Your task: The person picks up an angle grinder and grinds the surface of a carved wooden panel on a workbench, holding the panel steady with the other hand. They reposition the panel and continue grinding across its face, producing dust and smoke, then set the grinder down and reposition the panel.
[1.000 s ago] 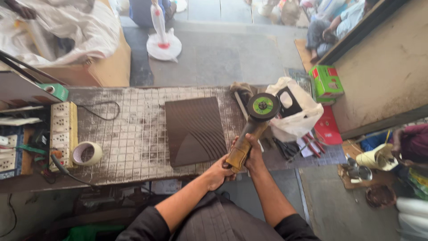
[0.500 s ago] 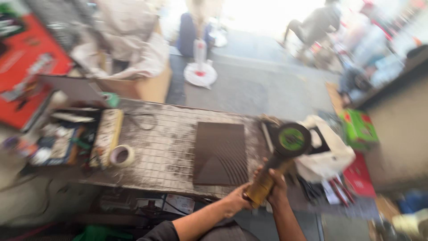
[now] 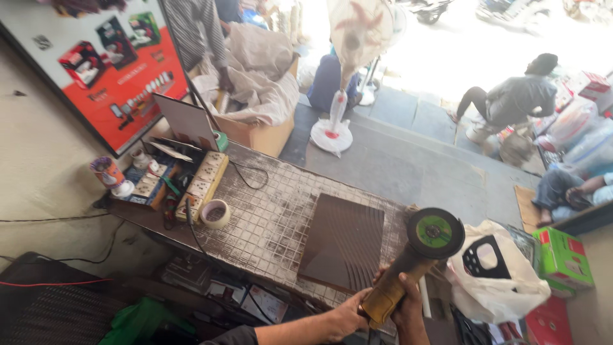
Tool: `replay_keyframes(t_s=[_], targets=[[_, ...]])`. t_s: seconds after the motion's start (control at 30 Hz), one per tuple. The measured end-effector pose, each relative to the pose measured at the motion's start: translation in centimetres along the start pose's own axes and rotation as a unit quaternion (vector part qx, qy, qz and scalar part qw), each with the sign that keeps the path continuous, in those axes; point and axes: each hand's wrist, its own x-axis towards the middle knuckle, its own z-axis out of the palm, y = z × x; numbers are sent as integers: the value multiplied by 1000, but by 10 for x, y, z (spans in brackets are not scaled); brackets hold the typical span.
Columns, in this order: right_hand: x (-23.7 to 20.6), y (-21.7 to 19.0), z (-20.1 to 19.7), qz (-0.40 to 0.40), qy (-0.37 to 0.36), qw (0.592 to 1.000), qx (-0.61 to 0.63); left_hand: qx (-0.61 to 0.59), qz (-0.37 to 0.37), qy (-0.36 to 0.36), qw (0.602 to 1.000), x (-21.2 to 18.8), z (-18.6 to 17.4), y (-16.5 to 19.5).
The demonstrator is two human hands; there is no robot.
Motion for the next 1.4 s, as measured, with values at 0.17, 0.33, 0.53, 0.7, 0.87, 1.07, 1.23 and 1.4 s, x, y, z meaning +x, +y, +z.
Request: replay_keyframes(t_s=[0.17,0.33,0.53,0.7,0.87,1.07,1.23,1.4], targets=[[8,16,-18,25,22,999,16,46,10,-40,998,6,-15,5],[13,17,-21,18,-2,999,41,77,-8,-47,996,5,-15,13],[8,18,-23,24,8,999,43,116,-30,-14,993,0,-9,14],[5,11,-24,32,9,997,66,220,68,2,973,10,-6,-1],[3,1,-22,18,-90,988,124,283,109,-14,953,10,-3,2],[9,-12,-34,24,-122,981,145,268,100,-4,958,21,12,6],[14,-15,-40,28,-97,985,140,334,192,-8,923,36,6,0],[13,-18,-34,13,-88,988,126,331,171,-15,928,34,6,-4]])
